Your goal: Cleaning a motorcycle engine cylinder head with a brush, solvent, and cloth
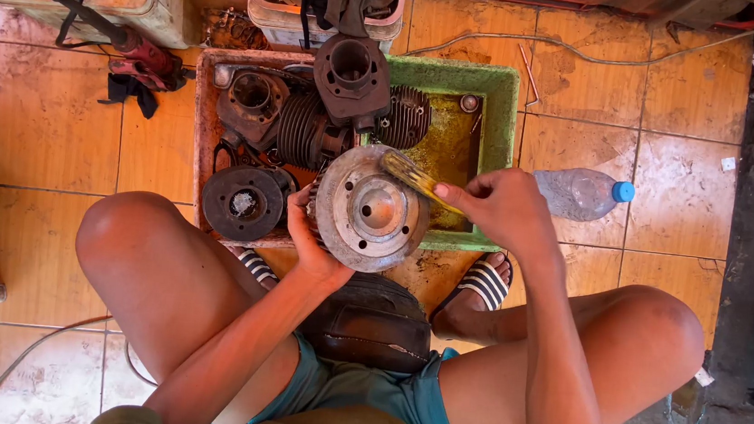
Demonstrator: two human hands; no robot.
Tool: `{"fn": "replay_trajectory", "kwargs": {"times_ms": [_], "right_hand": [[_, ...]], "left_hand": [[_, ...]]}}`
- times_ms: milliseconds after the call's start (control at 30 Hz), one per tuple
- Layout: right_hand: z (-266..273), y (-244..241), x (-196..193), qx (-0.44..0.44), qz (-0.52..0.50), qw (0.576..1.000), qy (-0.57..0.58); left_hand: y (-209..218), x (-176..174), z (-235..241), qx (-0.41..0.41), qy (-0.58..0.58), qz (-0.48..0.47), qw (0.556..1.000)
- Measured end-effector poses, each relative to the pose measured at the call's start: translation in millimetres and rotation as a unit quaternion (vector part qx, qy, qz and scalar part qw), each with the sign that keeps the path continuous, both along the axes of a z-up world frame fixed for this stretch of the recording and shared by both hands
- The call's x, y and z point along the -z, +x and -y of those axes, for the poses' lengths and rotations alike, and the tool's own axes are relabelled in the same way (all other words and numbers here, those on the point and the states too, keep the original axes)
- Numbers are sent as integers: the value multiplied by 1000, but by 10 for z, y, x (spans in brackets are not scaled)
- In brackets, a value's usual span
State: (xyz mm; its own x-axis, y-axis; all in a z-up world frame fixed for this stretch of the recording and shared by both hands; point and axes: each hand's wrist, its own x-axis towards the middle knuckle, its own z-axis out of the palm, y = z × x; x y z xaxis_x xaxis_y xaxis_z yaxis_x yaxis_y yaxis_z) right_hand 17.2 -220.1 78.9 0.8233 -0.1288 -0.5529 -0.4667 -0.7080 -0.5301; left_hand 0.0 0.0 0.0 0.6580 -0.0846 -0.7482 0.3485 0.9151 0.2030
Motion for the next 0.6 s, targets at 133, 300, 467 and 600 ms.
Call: {"fn": "replay_trajectory", "kwargs": {"times_ms": [133,300,467,600], "right_hand": [[-203,45,-64,23,44,999,0],[-84,-57,-97,-16,-77,997,20],[-52,-56,314,1,30,998,48],[-63,-221,302,-25,-52,995,76]], "left_hand": [[-30,176,1,6,10,-25,1000],[17,408,-59,-9,17,-15,1000],[53,163,-25,-20,10,-12,1000],[94,370,-115,-22,21,1,1000]]}}
